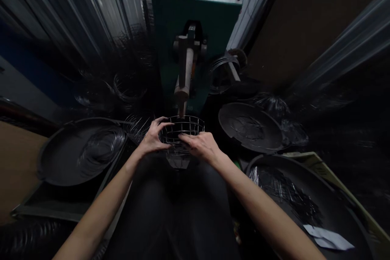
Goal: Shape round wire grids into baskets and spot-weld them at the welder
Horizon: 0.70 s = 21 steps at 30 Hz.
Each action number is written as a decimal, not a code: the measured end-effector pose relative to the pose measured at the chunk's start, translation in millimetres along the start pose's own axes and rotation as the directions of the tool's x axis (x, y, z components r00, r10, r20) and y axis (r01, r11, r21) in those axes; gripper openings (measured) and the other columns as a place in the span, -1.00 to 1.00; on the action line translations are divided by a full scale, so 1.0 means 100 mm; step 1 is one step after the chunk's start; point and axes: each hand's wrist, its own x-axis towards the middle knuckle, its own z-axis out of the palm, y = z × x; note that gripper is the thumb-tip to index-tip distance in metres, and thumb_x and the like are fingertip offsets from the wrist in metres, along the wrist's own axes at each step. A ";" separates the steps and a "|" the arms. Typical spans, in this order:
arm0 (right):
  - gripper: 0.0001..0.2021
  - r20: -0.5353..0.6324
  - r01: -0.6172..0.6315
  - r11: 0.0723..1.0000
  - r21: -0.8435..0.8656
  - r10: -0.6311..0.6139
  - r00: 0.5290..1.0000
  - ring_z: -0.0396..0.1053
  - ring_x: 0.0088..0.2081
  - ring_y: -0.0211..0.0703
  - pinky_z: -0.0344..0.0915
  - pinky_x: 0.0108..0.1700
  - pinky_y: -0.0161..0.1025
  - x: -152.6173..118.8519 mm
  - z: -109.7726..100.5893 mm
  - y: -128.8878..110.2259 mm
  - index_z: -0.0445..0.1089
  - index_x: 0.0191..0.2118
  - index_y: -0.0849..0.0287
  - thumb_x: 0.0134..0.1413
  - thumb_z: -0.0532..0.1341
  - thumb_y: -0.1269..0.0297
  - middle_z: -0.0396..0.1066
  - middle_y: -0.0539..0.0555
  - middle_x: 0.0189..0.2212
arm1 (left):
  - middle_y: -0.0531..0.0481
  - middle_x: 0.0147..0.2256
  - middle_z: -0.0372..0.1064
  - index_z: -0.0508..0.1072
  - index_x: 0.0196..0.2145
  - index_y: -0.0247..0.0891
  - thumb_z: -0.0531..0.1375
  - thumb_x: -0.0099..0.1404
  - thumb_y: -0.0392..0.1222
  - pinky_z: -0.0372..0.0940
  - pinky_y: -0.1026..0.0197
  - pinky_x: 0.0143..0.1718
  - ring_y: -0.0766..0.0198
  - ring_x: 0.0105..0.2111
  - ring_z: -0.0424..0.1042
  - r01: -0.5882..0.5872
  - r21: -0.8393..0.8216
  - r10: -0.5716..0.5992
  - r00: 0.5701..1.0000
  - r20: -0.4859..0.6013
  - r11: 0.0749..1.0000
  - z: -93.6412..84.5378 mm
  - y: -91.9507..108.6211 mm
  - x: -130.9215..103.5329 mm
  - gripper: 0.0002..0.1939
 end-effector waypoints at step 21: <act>-0.74 -0.074 -0.118 0.993 0.009 0.118 0.990 0.46 -0.35 -0.23 0.17 -0.43 -0.34 0.09 -0.01 0.04 0.42 0.04 -0.04 0.28 0.14 0.22 0.50 -0.04 -0.14 | -0.16 0.11 0.14 0.37 0.05 -0.14 0.46 -0.18 -0.04 0.11 -0.08 0.22 -0.01 0.18 0.15 0.065 -0.087 -0.062 0.998 0.030 0.994 -0.12 -0.05 0.23 -0.21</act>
